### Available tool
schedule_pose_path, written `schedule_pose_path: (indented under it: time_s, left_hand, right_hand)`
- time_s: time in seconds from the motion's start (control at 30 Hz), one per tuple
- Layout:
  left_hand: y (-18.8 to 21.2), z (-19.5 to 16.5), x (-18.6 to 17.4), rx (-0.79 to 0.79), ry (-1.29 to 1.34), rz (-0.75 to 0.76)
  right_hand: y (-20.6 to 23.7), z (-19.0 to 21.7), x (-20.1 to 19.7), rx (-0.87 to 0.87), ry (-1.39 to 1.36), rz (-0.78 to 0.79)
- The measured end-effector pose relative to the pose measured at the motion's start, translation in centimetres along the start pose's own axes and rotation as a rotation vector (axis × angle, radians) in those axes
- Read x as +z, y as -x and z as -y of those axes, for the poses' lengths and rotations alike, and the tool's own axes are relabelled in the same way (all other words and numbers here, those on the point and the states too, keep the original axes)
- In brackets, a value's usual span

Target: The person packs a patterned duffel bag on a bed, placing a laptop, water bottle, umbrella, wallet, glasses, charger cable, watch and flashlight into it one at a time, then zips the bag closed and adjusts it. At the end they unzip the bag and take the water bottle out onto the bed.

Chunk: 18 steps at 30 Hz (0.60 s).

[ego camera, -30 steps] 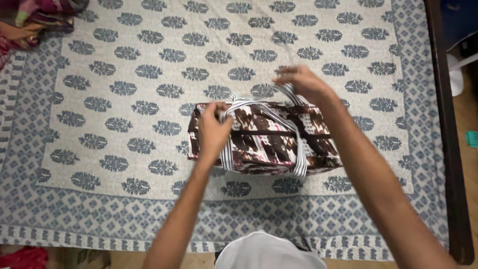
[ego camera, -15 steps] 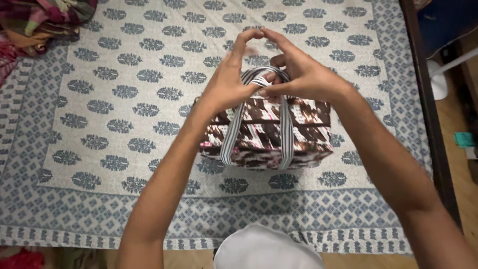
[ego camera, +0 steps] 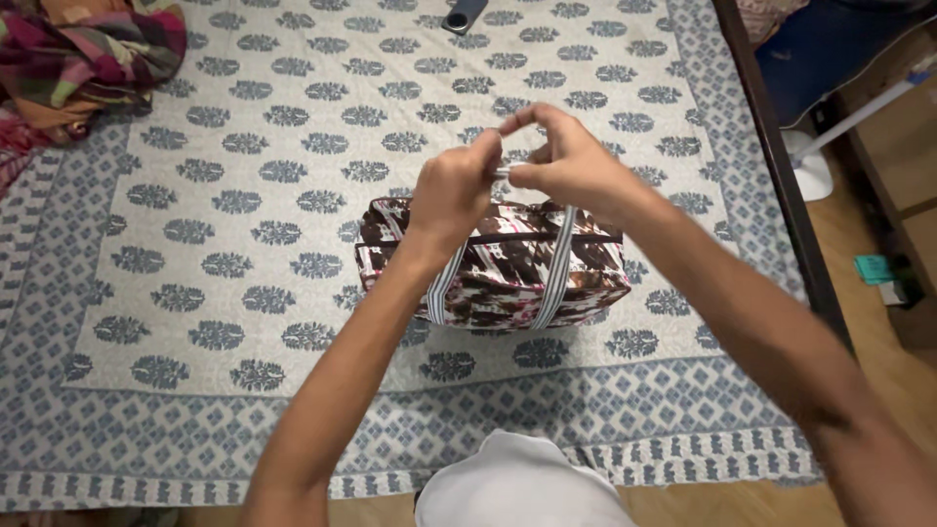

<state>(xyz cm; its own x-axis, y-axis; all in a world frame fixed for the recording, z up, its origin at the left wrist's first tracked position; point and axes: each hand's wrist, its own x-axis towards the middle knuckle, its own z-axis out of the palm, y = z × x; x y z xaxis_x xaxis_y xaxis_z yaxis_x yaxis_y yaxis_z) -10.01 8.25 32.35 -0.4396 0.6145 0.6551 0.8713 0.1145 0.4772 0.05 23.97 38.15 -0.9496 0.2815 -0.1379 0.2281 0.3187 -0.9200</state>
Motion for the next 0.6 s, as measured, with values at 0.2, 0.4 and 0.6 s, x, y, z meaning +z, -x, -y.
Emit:
schedule_pose_path:
  time_s: [0.2,0.4,0.6]
  left_hand:
    - [-2.8,-0.1,0.3,0.109,0.028,-0.152]
    - [-8.3,-2.3,0.7,0.207,0.235,-0.233]
    - [-12.2,-3.2,2.1,0.322,0.37,-0.126]
  right_hand:
    - [0.6,1.2,-0.7,-0.123,-0.517,-0.092]
    - [2.1,3.9,-4.2,-0.369,-0.638,-0.202]
    - [4.8,4.6,-7.1,-0.426,-0.879,-0.107]
